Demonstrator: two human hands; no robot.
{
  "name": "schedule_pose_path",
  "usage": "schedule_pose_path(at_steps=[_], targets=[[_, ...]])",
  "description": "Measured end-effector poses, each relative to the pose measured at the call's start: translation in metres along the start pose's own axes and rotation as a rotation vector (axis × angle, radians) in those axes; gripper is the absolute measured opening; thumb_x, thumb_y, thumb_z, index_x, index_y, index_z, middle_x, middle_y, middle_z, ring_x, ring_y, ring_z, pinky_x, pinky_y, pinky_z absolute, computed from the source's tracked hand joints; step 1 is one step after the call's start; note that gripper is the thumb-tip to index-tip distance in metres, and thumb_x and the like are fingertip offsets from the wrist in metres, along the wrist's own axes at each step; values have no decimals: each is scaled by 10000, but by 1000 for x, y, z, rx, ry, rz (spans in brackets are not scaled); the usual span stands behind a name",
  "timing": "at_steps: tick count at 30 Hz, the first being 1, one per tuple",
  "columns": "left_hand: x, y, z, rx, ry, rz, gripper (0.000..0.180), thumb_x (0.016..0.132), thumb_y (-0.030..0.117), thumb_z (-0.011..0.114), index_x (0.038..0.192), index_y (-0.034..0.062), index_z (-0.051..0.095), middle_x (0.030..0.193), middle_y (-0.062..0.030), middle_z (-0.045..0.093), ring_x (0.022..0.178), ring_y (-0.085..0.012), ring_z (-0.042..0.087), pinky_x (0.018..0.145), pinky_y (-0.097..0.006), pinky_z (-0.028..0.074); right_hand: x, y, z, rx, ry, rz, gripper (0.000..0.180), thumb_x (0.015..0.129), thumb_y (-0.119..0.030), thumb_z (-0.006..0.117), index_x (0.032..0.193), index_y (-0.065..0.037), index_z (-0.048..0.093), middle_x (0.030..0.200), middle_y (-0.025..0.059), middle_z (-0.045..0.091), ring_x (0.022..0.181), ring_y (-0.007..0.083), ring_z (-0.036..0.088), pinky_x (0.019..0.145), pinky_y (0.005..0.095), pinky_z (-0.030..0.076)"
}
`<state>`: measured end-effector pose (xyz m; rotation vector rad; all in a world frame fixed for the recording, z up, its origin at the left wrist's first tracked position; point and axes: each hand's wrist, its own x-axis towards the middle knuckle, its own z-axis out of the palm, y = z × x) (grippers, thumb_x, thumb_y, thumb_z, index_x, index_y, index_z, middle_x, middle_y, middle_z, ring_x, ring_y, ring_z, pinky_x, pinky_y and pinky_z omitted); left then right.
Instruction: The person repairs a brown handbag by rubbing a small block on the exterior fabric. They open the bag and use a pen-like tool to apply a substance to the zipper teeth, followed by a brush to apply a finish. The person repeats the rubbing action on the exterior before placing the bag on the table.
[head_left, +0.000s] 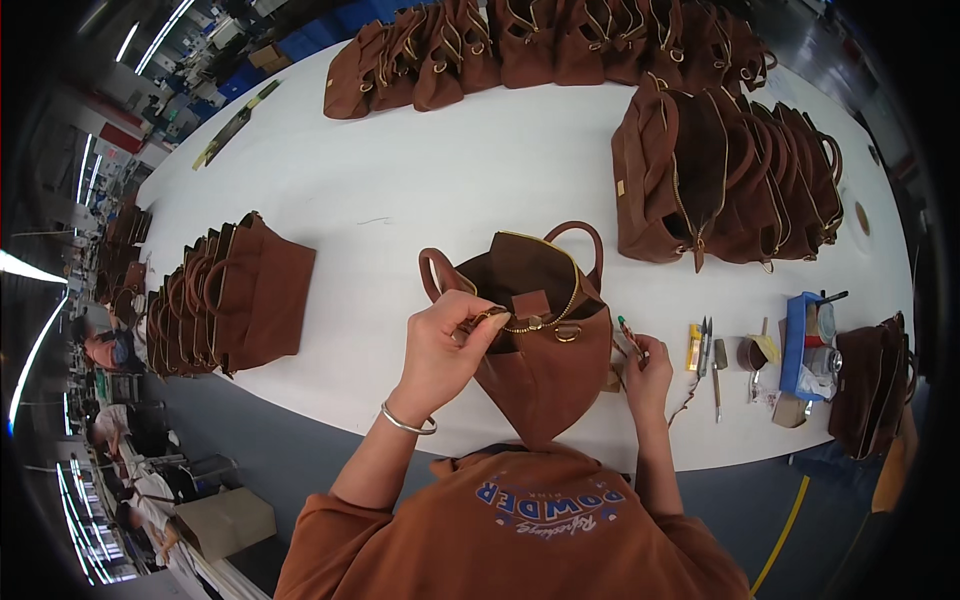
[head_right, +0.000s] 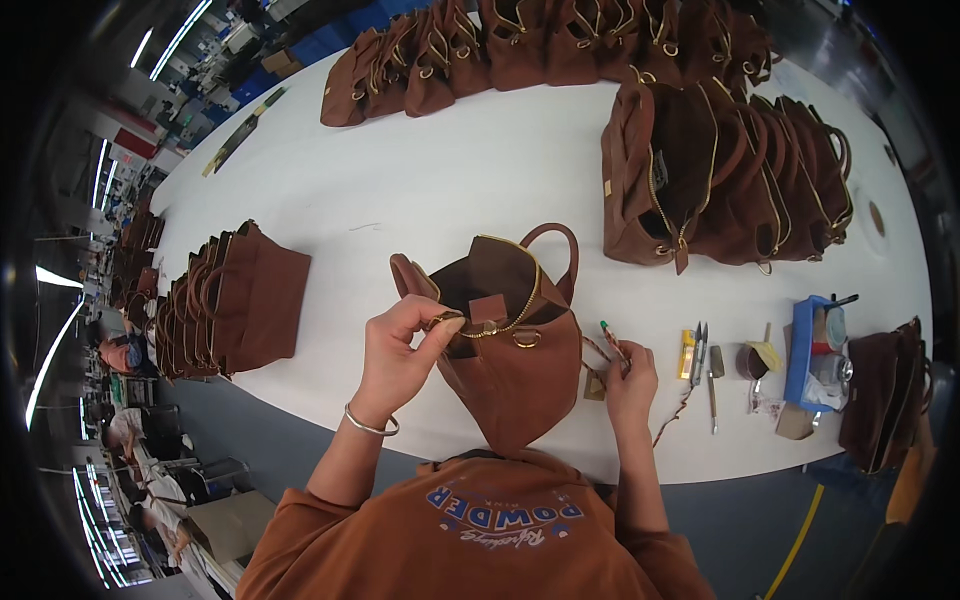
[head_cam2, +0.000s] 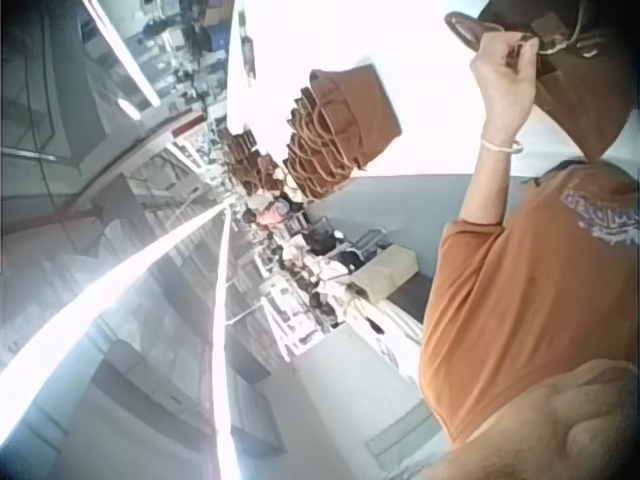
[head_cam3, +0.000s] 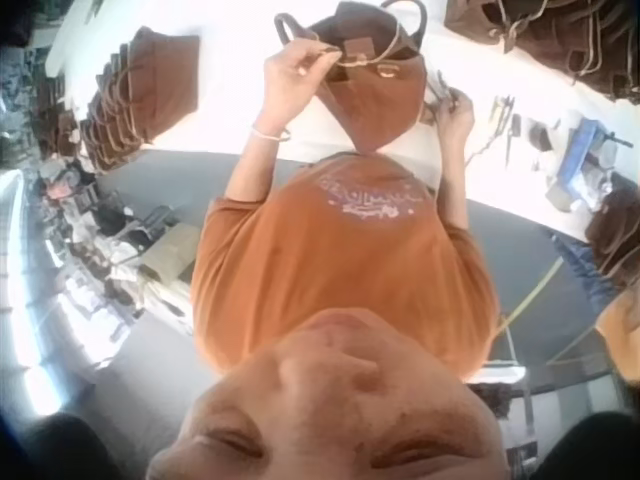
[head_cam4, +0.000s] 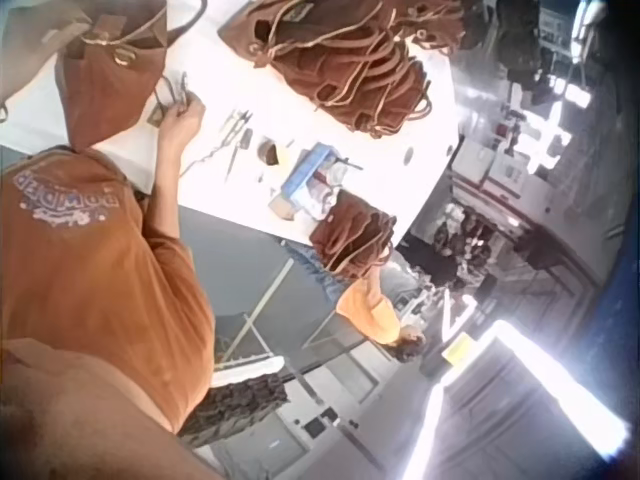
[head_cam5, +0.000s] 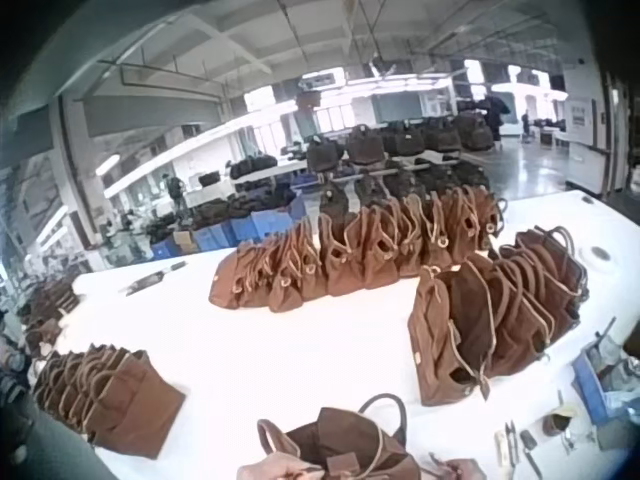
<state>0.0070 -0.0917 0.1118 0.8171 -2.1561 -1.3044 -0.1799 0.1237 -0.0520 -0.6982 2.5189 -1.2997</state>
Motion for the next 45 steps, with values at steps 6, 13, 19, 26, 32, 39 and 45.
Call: schedule_pose_path(at_steps=[6, 13, 19, 26, 32, 39, 45], targets=[[-3, -2, 3, -41, -4, 9, 73, 881, 19, 704, 934, -15, 666, 843, -26, 657, 769, -76, 587, 717, -230, 492, 6, 2, -1, -86, 14, 1, 308, 830, 26, 579, 1137, 20, 609, 1084, 182, 596, 847, 319, 612, 746, 392, 499], [-7, -6, 9, -34, 21, 71, 62, 871, -4, 704, 917, -10, 663, 874, -39, 648, 782, -93, 583, 733, -240, 485, 14, -9, -18, -210, -8, -81, 403, 826, 13, 604, 1228, 15, 578, 1287, 209, 544, 1176, 381, 530, 993, 431, 443], [-6, -6, 14, -11, 34, 107, 65, 861, -17, 706, 903, -11, 656, 881, -51, 647, 779, -100, 582, 735, -245, 482, 21, -30, -42, -125, -102, -34, 345, 843, -8, 639, 1187, 7, 618, 1129, 180, 641, 1012, 328, 630, 883, 384, 506], [-8, -11, 20, 48, 103, 207, 88, 826, -28, 718, 895, -10, 668, 855, -91, 658, 727, -154, 603, 662, -255, 492, -3, -159, -119, 764, -735, -241, 192, 910, -7, 601, 1089, 19, 666, 1037, 151, 685, 902, 228, 664, 803, 325, 512], [-10, -20, 32, 89, 113, 212, 81, 848, -41, 686, 910, -17, 639, 910, -108, 662, 817, -167, 623, 771, -268, 503, -29, -243, -75, 1437, -1240, -1032, 179, 936, -49, 600, 1092, 3, 672, 1008, 116, 695, 927, 251, 657, 803, 342, 519], [-11, -11, 35, 65, 78, 185, 55, 901, -11, 656, 917, -25, 605, 944, -93, 641, 837, -134, 596, 784, -258, 495, -33, -268, -51, 1530, -1364, -1148, 206, 937, -48, 603, 1127, 6, 658, 1052, 123, 685, 952, 263, 649, 824, 349, 515], [-9, -8, 35, 75, 66, 154, 52, 916, 4, 647, 938, -29, 613, 956, -81, 636, 852, -125, 588, 807, -261, 492, -33, -254, -55, 1534, -1395, -1126, 231, 938, -47, 605, 1158, 8, 647, 1090, 128, 676, 974, 274, 642, 842, 355, 511]])
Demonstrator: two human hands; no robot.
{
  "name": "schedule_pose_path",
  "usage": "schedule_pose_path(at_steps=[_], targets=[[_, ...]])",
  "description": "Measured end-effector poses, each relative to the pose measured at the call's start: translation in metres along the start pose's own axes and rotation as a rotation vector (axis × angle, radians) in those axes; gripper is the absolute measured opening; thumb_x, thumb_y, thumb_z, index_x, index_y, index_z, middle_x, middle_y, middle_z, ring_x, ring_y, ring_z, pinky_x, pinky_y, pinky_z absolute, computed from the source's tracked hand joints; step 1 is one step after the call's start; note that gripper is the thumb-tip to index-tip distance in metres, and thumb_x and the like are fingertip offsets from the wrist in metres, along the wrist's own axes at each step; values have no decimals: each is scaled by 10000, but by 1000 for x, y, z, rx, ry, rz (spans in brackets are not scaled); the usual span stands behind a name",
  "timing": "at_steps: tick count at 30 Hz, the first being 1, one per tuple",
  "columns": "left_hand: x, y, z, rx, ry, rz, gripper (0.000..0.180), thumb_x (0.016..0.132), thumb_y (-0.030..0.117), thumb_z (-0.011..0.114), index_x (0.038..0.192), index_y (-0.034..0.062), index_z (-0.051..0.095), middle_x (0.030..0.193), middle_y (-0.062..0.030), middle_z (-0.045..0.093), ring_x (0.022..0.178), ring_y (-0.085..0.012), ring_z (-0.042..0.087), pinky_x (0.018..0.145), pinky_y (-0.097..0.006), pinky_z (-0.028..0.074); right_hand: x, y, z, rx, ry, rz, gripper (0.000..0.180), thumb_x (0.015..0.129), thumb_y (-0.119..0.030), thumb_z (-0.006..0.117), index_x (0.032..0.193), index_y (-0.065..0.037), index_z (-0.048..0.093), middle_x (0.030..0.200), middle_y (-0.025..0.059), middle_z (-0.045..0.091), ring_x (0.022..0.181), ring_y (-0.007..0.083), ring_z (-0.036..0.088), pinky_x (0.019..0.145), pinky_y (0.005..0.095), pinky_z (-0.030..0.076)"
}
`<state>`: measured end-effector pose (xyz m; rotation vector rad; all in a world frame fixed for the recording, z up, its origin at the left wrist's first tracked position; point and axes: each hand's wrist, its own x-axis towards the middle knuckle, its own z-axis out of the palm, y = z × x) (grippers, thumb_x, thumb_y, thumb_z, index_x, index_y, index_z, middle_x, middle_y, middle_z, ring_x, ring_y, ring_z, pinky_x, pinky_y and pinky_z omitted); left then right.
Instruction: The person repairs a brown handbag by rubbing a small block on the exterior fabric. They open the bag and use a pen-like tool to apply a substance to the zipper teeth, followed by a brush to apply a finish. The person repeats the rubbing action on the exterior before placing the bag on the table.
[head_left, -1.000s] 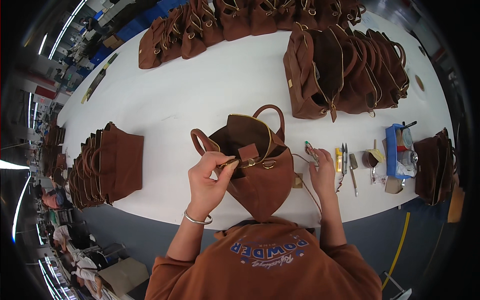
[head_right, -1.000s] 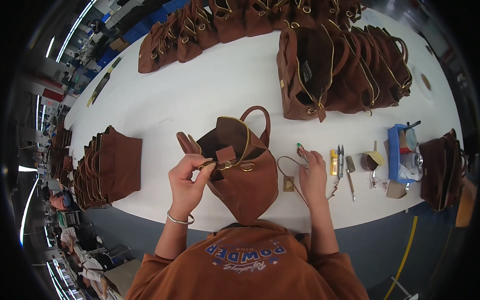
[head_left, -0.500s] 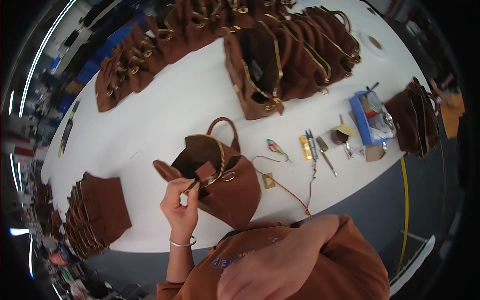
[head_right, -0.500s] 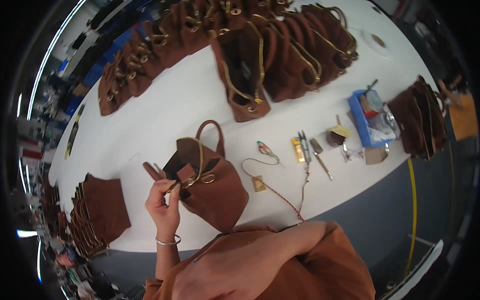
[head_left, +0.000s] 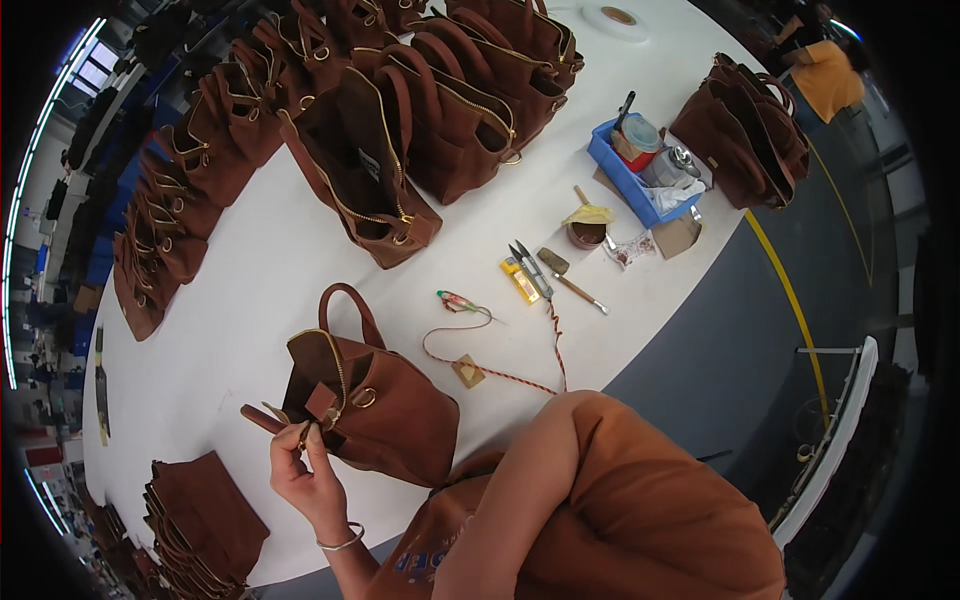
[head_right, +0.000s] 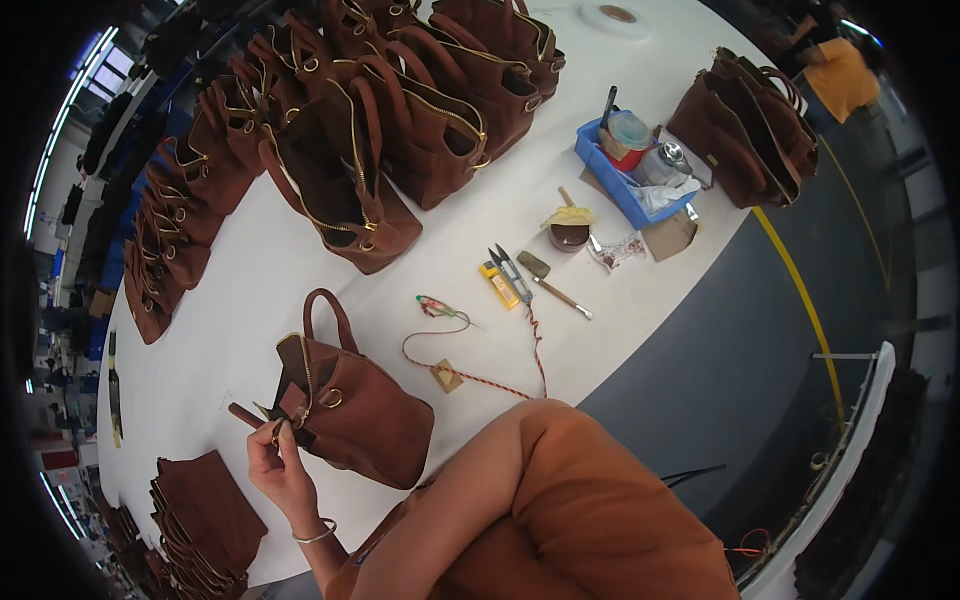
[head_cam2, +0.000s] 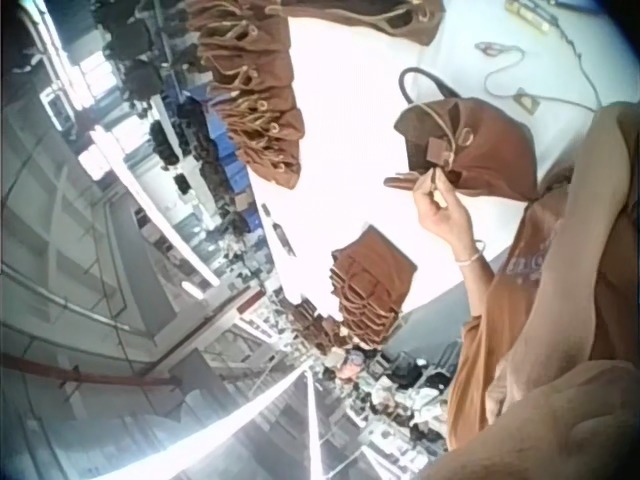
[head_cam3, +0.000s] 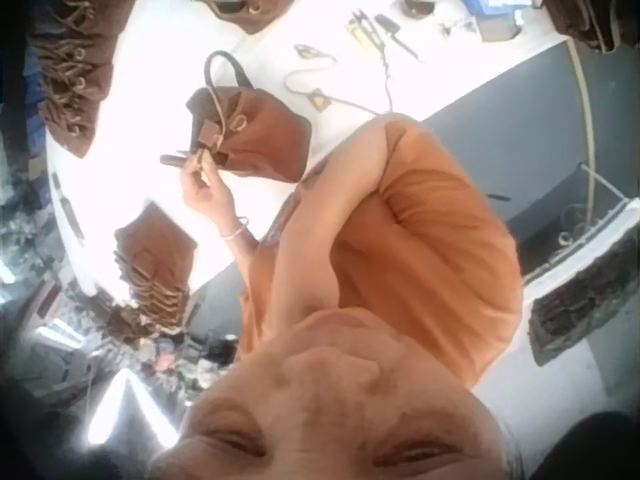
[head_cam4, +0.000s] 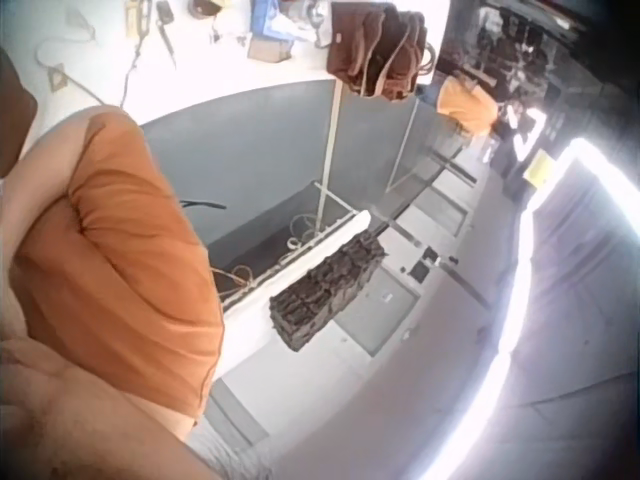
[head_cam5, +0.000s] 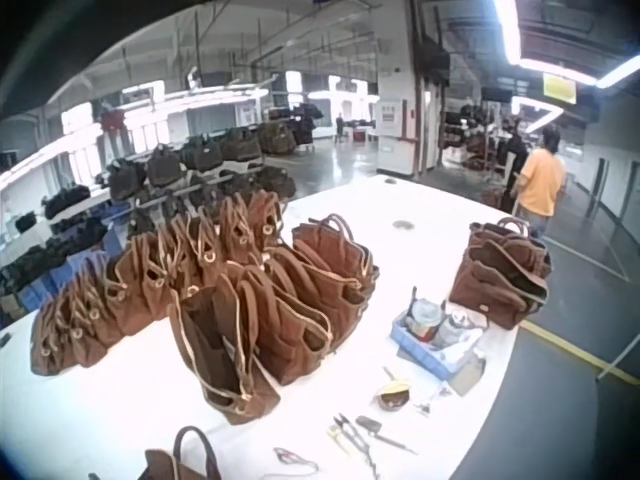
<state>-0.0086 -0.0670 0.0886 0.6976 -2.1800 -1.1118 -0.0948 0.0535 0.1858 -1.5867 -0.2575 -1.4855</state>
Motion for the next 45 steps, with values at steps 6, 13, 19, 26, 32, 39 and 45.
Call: schedule_pose_path(at_steps=[6, 13, 19, 26, 32, 39, 45], targets=[[5, 2, 0, -10, -50, -80, 77, 925, 38, 656, 936, -30, 623, 921, -58, 639, 842, -115, 594, 815, -259, 493, -33, -23, 7, -13, 38, 90, 258, 939, -47, 608, 1189, 11, 636, 1128, 134, 668, 995, 285, 635, 860, 361, 508], [9, 12, -5, 75, -67, -149, 139, 918, 91, 683, 966, -36, 654, 871, -50, 664, 798, -108, 604, 766, -256, 496, -127, -82, 6, -326, 388, 506, 287, 942, -52, 600, 1222, 4, 628, 1156, 138, 665, 1019, 284, 632, 889, 361, 503], [16, 23, -4, 291, -129, -38, 166, 901, 118, 695, 995, -18, 705, 849, -86, 682, 755, -156, 618, 732, -284, 494, -225, -89, -10, -995, 1290, 1194, 178, 921, -103, 582, 1023, -4, 689, 924, 145, 708, 845, 267, 681, 798, 353, 531], [10, 12, -4, 237, -84, -36, 143, 904, 111, 690, 960, -20, 707, 824, -72, 671, 724, -134, 585, 696, -276, 471, -279, -37, -14, -1359, 1318, 1360, 131, 838, -99, 588, 877, -20, 684, 856, 198, 684, 827, 370, 658, 765, 446, 519], [5, 3, -4, 187, -30, -31, 123, 914, 93, 678, 948, -23, 705, 828, -59, 671, 724, -111, 571, 681, -253, 459, -278, -28, -15, -1469, 1390, 1294, 85, 829, -92, 614, 825, -25, 666, 825, 185, 677, 795, 360, 658, 723, 451, 520], [1, 4, -2, 152, -7, -19, 112, 917, 74, 668, 956, -24, 704, 844, -61, 674, 727, -112, 573, 693, -253, 466, -307, -104, 3, -1769, 1611, 1366, 108, 795, 0, 623, 900, -19, 637, 893, 172, 655, 801, 354, 660, 709, 441, 524], [0, 1, 2, 166, -7, -10, 122, 919, 66, 661, 979, -30, 706, 869, -67, 674, 742, -116, 583, 703, -260, 476, -326, -120, 19, -1692, 1577, 1807, 254, 767, 25, 612, 1011, -34, 574, 966, 202, 617, 866, 407, 646, 762, 477, 524]])
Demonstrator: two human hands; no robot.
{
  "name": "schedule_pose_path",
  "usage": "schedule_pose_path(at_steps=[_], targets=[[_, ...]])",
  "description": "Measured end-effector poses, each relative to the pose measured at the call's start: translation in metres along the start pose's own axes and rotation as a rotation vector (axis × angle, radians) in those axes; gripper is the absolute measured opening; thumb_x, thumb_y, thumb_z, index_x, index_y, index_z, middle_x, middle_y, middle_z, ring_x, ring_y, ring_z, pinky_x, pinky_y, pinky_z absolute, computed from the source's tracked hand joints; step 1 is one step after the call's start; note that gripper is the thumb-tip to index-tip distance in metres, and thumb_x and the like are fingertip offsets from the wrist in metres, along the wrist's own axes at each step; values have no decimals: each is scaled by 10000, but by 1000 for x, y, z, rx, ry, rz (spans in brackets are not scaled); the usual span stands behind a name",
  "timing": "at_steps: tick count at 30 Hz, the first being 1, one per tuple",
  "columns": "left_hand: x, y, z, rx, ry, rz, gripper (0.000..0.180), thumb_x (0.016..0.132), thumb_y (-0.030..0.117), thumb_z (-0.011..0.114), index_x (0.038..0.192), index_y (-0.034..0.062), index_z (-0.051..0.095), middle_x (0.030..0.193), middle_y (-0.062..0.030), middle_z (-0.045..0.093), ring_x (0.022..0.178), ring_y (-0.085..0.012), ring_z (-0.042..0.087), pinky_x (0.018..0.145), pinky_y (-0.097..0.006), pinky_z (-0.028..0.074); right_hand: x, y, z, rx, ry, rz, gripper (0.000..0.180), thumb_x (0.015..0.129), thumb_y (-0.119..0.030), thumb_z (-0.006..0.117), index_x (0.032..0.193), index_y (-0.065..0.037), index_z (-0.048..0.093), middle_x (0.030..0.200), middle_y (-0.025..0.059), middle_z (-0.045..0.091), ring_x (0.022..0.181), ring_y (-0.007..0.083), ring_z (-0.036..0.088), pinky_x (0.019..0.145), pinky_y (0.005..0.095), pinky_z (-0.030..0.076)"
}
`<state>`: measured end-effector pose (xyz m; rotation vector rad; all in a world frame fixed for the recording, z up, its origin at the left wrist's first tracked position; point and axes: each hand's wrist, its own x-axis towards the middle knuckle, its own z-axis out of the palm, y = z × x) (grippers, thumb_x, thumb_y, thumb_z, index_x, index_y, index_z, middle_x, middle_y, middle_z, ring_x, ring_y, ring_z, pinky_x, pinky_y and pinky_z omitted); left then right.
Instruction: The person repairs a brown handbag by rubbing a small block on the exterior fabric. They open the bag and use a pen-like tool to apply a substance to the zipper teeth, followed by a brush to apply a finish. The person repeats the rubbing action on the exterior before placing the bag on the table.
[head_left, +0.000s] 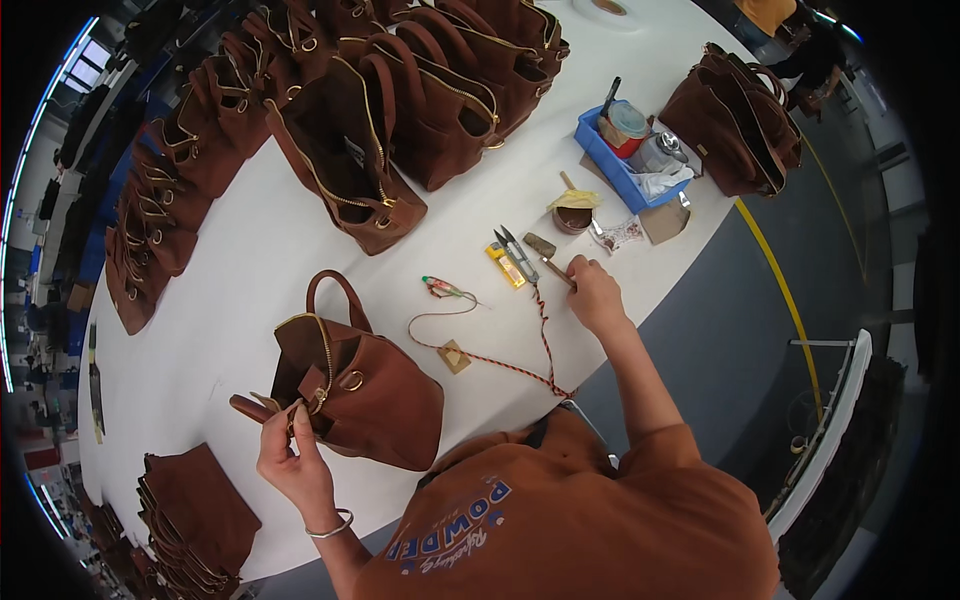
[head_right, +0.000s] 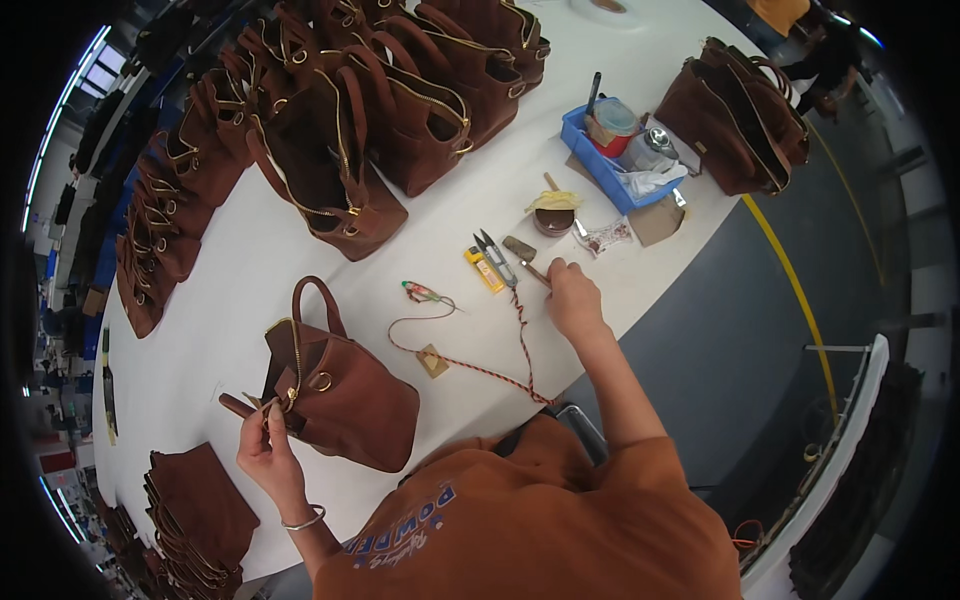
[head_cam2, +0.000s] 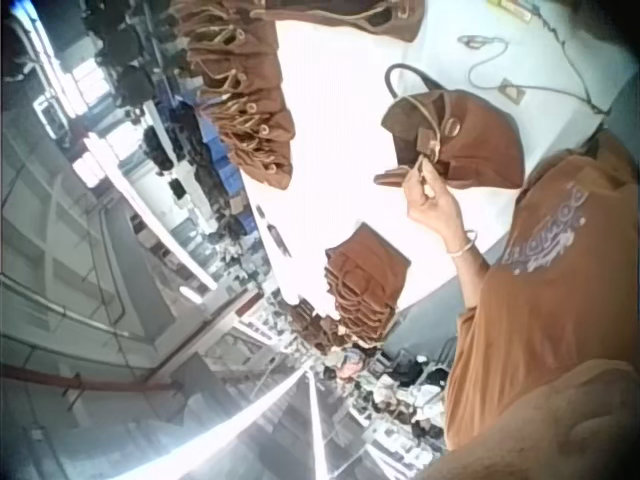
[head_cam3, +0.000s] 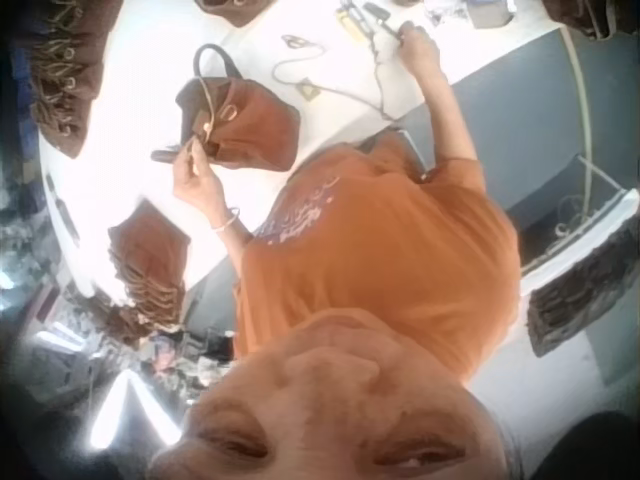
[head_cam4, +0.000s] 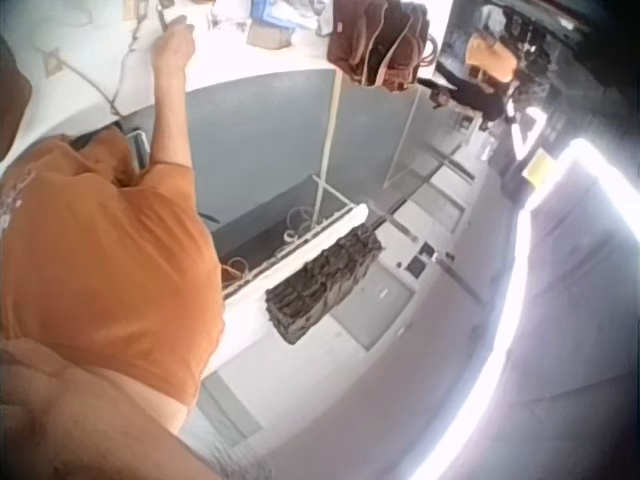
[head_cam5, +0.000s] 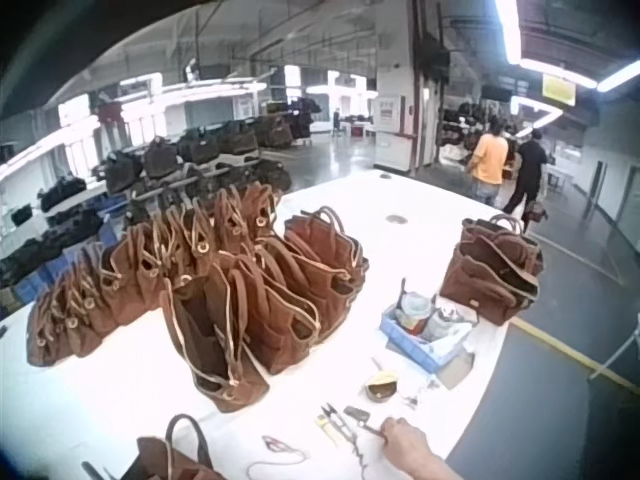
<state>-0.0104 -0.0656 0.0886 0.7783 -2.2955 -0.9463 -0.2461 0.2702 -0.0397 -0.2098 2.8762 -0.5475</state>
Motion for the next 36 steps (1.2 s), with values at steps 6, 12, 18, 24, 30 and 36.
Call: schedule_pose_path(at_steps=[6, 12, 18, 24, 30, 36], targets=[[-1, 2, -1, 25, 5, 7, 116, 915, 55, 660, 979, -31, 704, 864, -70, 670, 753, -121, 591, 703, -259, 479, 5, 3, -39, 275, 50, -54, 137, 789, -36, 645, 917, 7, 621, 843, 172, 653, 758, 311, 659, 681, 404, 514], [2, 5, 2, 31, -4, 49, 106, 912, 47, 652, 959, -38, 694, 851, -69, 660, 746, -130, 580, 699, -260, 474, 80, 76, -115, 590, 778, 16, 137, 870, -123, 683, 916, 4, 663, 755, 95, 684, 669, 146, 641, 647, 302, 501], [1, -2, 2, -20, 13, 36, 114, 909, 50, 650, 962, -41, 692, 849, -74, 654, 744, -134, 576, 697, -262, 473, 148, 109, -153, 403, 927, 56, 138, 840, -115, 695, 932, -13, 691, 825, 131, 725, 796, 240, 718, 721, 342, 533], [-3, 5, 5, -24, 26, 52, 116, 910, 41, 643, 976, -37, 696, 865, -77, 660, 755, -138, 584, 709, -265, 476, 165, 126, -143, 213, 902, 81, 117, 818, -134, 705, 908, -60, 697, 825, 135, 718, 801, 302, 708, 735, 387, 533], [-5, 5, 4, 5, 21, 61, 116, 894, 32, 656, 973, -44, 693, 889, -94, 663, 767, -157, 596, 720, -272, 481, 165, 132, -139, 215, 929, 29, 115, 824, -146, 716, 906, -68, 695, 819, 125, 715, 802, 303, 708, 722, 385, 532], [-5, 2, 5, -28, 99, 163, 124, 832, 2, 720, 956, -1, 719, 845, -116, 678, 745, -198, 640, 661, -273, 504, 109, 46, -143, 621, 923, -157, 265, 939, -270, 682, 968, -9, 650, 837, 69, 669, 717, 132, 625, 685, 270, 511]])
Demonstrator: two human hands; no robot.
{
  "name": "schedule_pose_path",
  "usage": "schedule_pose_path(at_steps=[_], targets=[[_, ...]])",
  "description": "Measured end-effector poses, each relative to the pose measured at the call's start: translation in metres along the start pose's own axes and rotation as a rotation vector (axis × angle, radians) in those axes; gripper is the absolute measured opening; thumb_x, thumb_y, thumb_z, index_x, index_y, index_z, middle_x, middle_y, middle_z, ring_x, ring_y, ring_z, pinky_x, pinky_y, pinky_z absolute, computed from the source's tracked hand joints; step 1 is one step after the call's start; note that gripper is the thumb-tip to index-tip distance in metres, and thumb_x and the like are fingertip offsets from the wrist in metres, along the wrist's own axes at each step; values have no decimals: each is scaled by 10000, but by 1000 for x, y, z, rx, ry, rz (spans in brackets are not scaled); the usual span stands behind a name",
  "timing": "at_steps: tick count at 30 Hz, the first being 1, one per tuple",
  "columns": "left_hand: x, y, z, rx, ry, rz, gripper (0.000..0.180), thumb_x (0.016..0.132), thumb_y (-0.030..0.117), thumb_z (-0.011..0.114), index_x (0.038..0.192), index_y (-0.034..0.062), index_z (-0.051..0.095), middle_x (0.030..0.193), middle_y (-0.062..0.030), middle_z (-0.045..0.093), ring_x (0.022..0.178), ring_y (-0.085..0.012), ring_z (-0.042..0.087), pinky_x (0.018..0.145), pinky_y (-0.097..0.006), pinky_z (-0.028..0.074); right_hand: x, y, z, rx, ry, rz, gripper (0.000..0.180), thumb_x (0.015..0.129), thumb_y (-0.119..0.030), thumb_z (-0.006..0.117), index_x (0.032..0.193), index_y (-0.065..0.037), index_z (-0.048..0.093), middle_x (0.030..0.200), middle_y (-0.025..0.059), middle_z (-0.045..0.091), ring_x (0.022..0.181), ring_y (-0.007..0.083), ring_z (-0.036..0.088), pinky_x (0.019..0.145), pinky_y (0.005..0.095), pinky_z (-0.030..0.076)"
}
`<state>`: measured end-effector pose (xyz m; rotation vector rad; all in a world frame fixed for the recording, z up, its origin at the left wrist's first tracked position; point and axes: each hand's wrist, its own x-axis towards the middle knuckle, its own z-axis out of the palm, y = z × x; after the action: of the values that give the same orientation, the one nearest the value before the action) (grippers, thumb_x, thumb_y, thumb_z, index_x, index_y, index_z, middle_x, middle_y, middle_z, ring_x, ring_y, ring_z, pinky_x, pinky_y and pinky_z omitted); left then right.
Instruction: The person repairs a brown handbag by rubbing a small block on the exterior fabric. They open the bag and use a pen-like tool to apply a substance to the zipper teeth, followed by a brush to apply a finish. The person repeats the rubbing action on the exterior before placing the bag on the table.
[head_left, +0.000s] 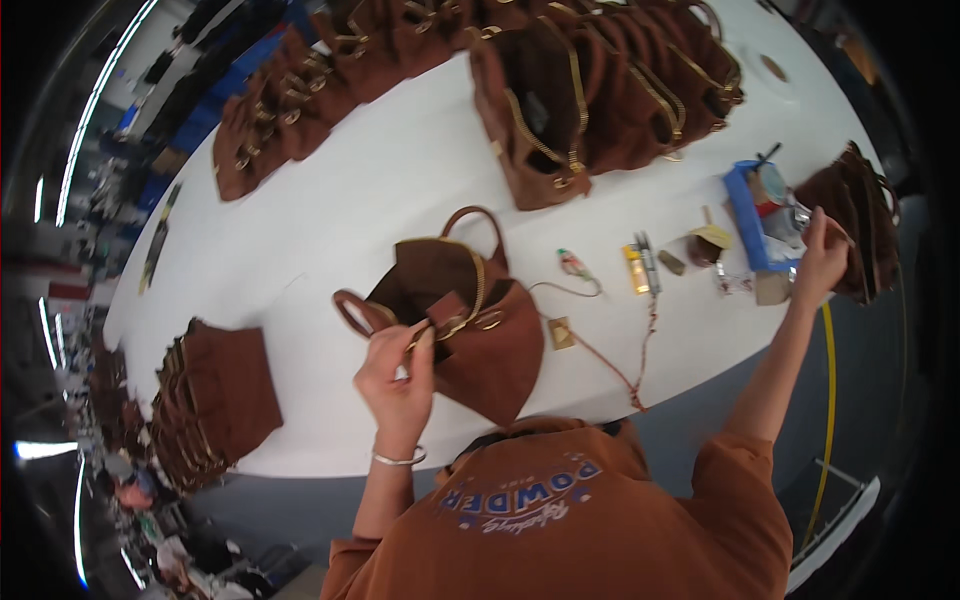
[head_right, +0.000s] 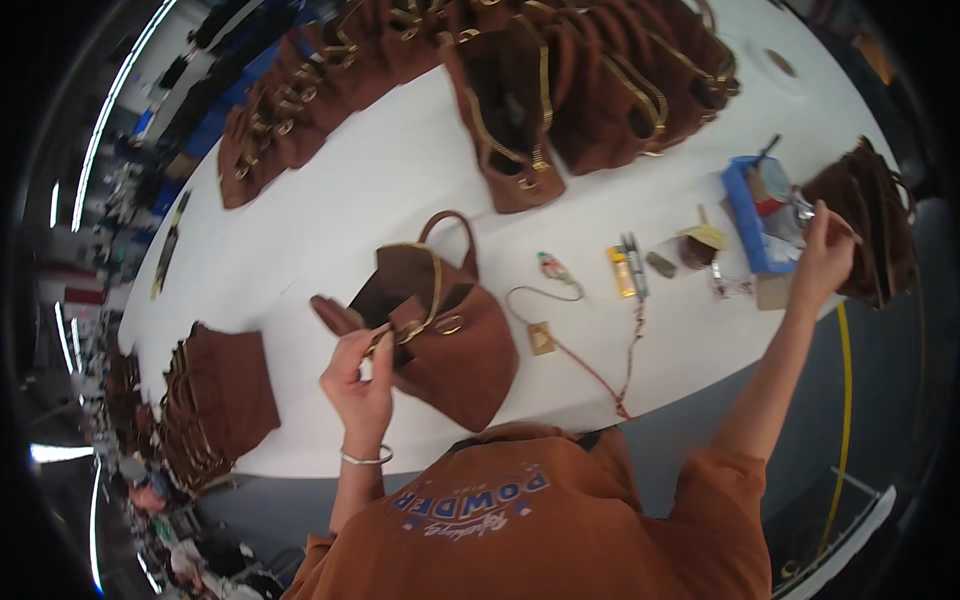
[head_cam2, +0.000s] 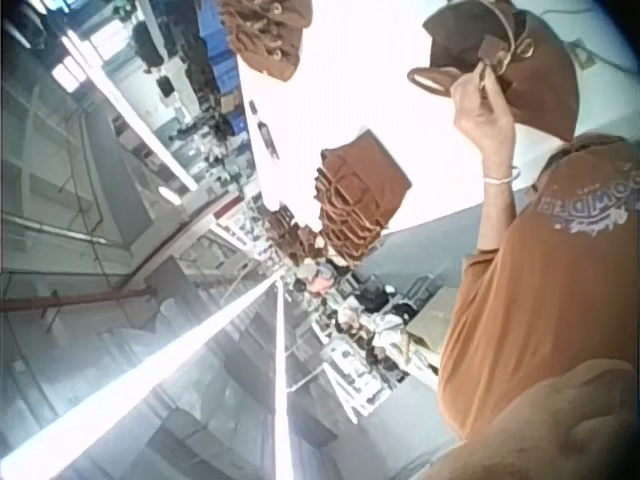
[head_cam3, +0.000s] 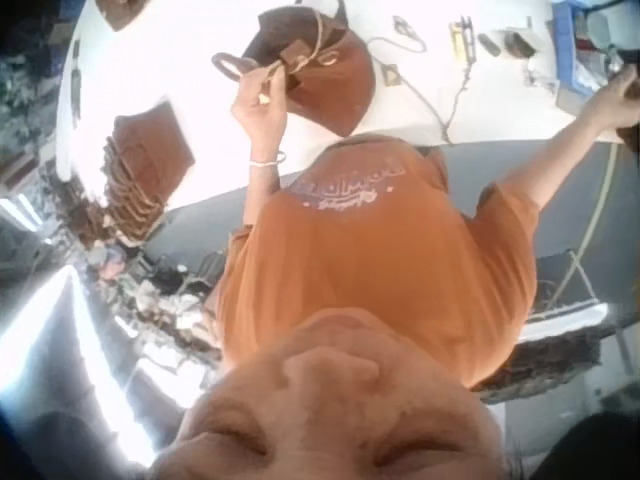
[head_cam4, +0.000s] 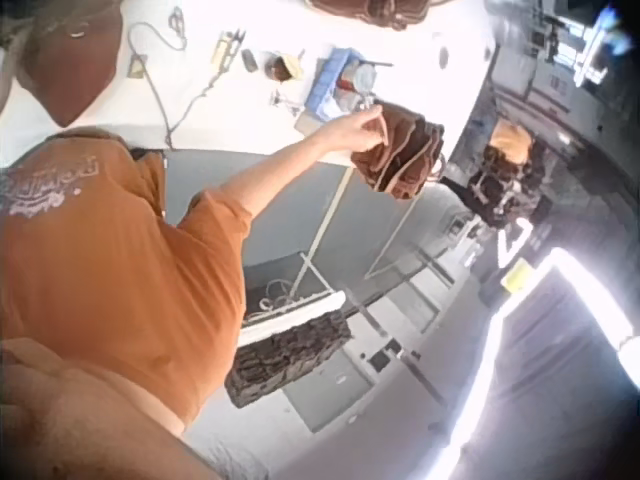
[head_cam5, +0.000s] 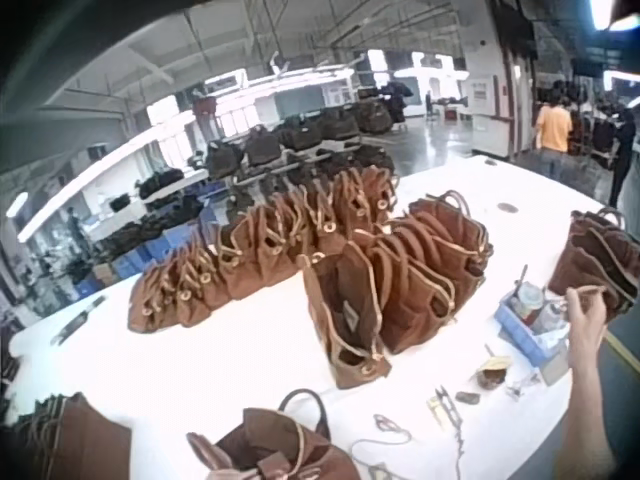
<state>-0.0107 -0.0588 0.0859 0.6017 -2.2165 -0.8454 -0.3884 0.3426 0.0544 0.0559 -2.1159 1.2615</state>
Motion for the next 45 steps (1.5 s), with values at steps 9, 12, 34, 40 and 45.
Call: schedule_pose_path(at_steps=[9, 12, 34, 40, 45], targets=[[-8, 2, 1, 20, 13, -4, 154, 822, -5, 726, 976, -5, 727, 866, -115, 682, 751, -192, 659, 620, -264, 518, -209, -243, 62, 949, -842, 459, 227, 1031, -159, 488, 1020, 37, 602, 881, 80, 642, 701, 119, 624, 726, 251, 521], [-6, 6, 3, 18, 10, -6, 161, 819, -14, 724, 980, -9, 724, 872, -114, 683, 740, -181, 647, 629, -262, 514, -245, -265, 74, 1101, -1030, 464, 190, 1014, -110, 520, 1032, 54, 614, 905, 67, 657, 790, 77, 631, 686, 215, 521], [-7, 2, 9, 63, -34, 33, 193, 777, -55, 712, 966, -16, 710, 882, -123, 683, 699, -193, 638, 595, -267, 510, -286, -270, 96, 825, -984, 15, 104, 926, -80, 638, 869, 6, 627, 737, 79, 637, 522, 171, 592, 478, 279, 428], [-7, 5, 10, 74, -26, 60, 171, 792, -37, 726, 962, -17, 710, 876, -124, 687, 676, -178, 628, 585, -254, 498, -295, -258, 104, 871, -930, 198, 98, 931, -76, 633, 878, 3, 612, 746, 92, 640, 556, 153, 598, 484, 278, 443], [-6, 4, 9, 78, -24, 57, 181, 787, -37, 729, 965, -16, 711, 874, -122, 682, 710, -189, 640, 587, -265, 510, -287, -266, 93, 865, -991, 150, 71, 923, -51, 634, 898, 12, 616, 767, 94, 645, 563, 150, 604, 501, 277, 452]])
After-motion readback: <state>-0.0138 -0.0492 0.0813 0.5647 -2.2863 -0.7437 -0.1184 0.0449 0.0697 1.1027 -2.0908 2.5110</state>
